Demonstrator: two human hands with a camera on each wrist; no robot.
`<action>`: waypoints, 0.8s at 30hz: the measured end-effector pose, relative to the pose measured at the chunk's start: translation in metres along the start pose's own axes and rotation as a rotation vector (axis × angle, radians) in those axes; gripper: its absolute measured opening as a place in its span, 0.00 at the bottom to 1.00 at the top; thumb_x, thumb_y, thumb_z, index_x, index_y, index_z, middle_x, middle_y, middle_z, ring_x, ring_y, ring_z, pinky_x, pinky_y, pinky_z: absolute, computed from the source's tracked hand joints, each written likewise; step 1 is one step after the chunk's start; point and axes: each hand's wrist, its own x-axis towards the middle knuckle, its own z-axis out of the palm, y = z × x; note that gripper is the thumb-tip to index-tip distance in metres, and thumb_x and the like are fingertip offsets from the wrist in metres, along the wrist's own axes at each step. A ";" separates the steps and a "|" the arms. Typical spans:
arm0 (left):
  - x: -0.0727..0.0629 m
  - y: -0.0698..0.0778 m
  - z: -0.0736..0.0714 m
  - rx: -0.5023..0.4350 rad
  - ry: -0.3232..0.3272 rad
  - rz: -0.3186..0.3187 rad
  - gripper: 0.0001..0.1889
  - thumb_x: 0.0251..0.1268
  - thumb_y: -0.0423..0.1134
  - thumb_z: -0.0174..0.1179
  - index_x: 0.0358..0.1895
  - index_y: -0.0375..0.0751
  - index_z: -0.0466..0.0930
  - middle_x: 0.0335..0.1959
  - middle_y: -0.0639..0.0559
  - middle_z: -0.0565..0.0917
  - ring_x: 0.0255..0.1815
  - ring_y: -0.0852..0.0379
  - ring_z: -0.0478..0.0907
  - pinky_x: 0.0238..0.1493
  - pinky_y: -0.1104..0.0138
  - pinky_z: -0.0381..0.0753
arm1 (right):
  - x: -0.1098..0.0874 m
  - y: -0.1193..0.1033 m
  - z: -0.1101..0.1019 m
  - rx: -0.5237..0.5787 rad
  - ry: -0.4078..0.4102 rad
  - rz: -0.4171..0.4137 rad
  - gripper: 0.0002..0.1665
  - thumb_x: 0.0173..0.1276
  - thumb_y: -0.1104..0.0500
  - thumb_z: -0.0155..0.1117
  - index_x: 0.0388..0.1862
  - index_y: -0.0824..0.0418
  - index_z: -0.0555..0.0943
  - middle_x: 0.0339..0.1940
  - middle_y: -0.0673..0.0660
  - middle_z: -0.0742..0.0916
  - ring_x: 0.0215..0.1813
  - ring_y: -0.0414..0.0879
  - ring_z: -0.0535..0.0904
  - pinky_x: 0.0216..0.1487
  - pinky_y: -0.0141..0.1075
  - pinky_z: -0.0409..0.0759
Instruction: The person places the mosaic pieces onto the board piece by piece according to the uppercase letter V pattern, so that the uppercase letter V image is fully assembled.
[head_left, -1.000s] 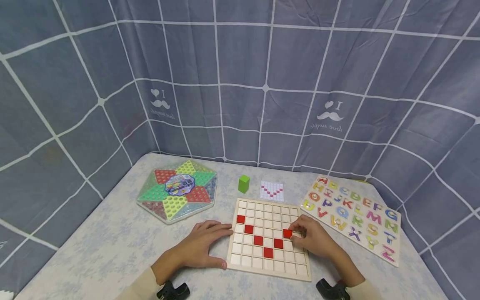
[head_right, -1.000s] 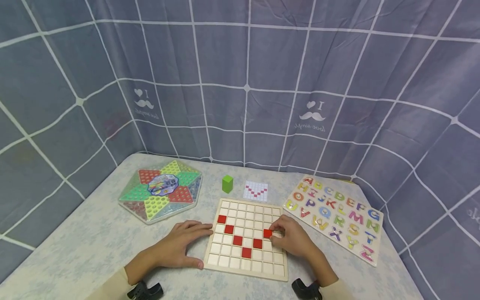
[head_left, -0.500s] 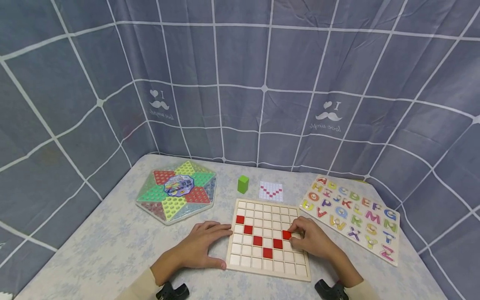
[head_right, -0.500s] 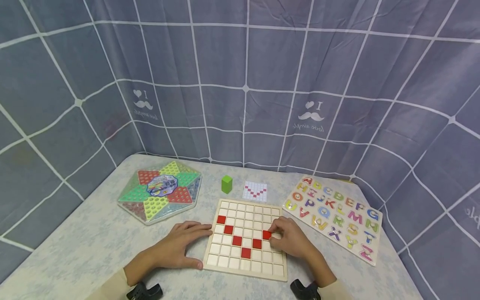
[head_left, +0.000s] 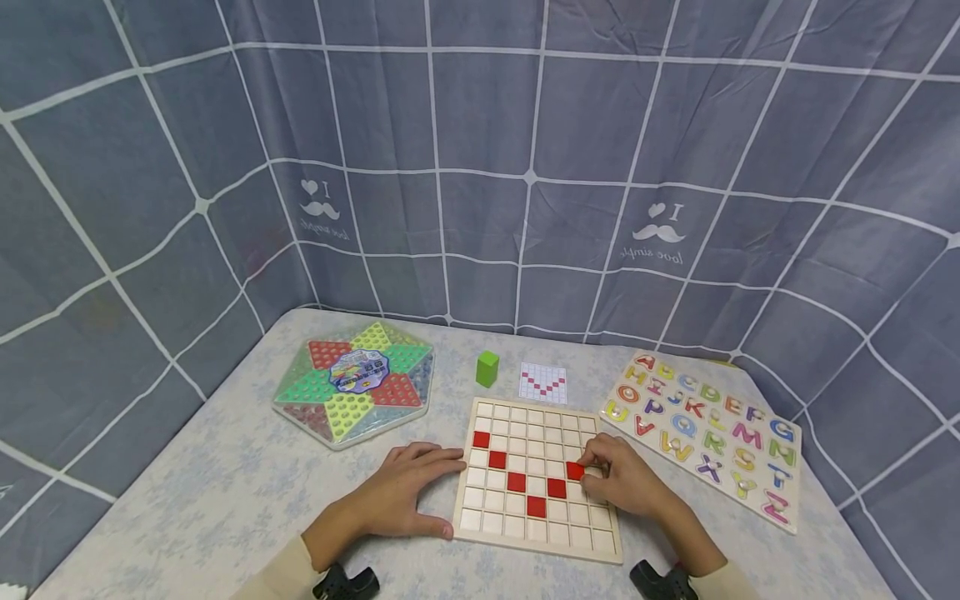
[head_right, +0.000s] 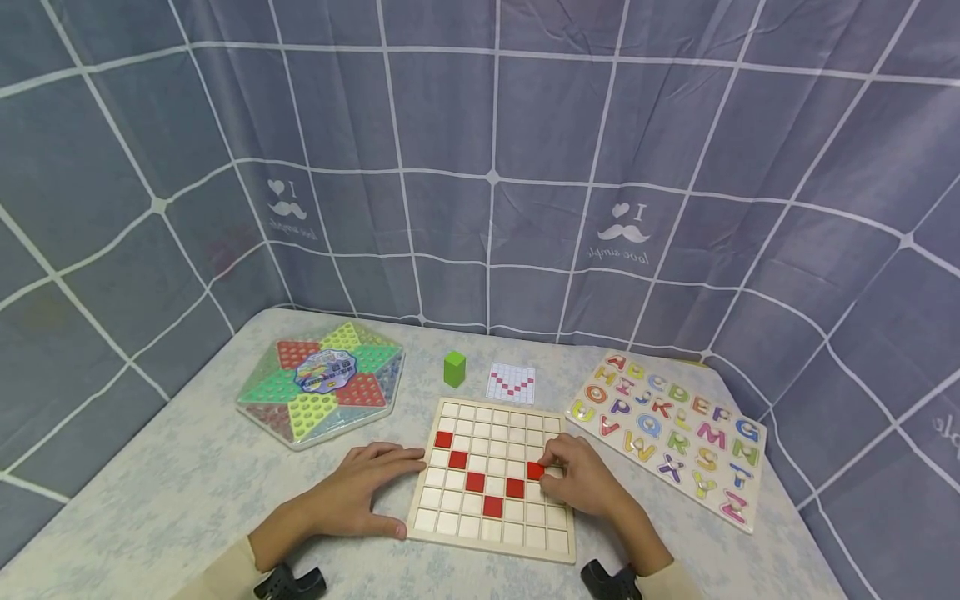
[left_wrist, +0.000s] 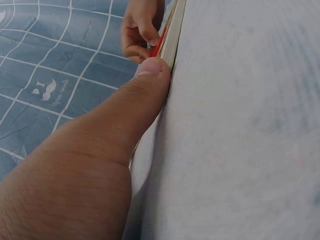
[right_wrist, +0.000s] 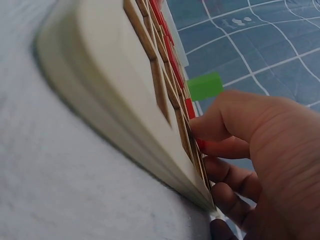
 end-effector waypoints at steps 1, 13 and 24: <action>0.000 0.000 0.000 0.001 0.000 0.001 0.45 0.53 0.77 0.62 0.73 0.59 0.71 0.75 0.62 0.67 0.72 0.52 0.60 0.63 0.44 0.59 | 0.000 0.000 0.000 0.000 0.001 0.002 0.12 0.53 0.68 0.71 0.30 0.51 0.80 0.31 0.48 0.78 0.37 0.47 0.69 0.38 0.36 0.67; 0.001 0.000 -0.001 0.002 -0.010 -0.004 0.45 0.53 0.77 0.62 0.73 0.59 0.71 0.75 0.62 0.67 0.72 0.52 0.60 0.63 0.44 0.60 | 0.000 -0.002 -0.001 0.027 0.014 0.057 0.05 0.57 0.66 0.69 0.29 0.56 0.82 0.31 0.45 0.79 0.37 0.46 0.68 0.37 0.37 0.66; 0.000 0.002 -0.001 -0.006 -0.005 0.003 0.45 0.53 0.76 0.62 0.73 0.58 0.71 0.74 0.60 0.68 0.72 0.50 0.61 0.63 0.43 0.59 | -0.001 -0.003 -0.002 -0.044 -0.024 0.040 0.11 0.57 0.66 0.72 0.34 0.51 0.81 0.34 0.44 0.80 0.39 0.45 0.68 0.40 0.39 0.67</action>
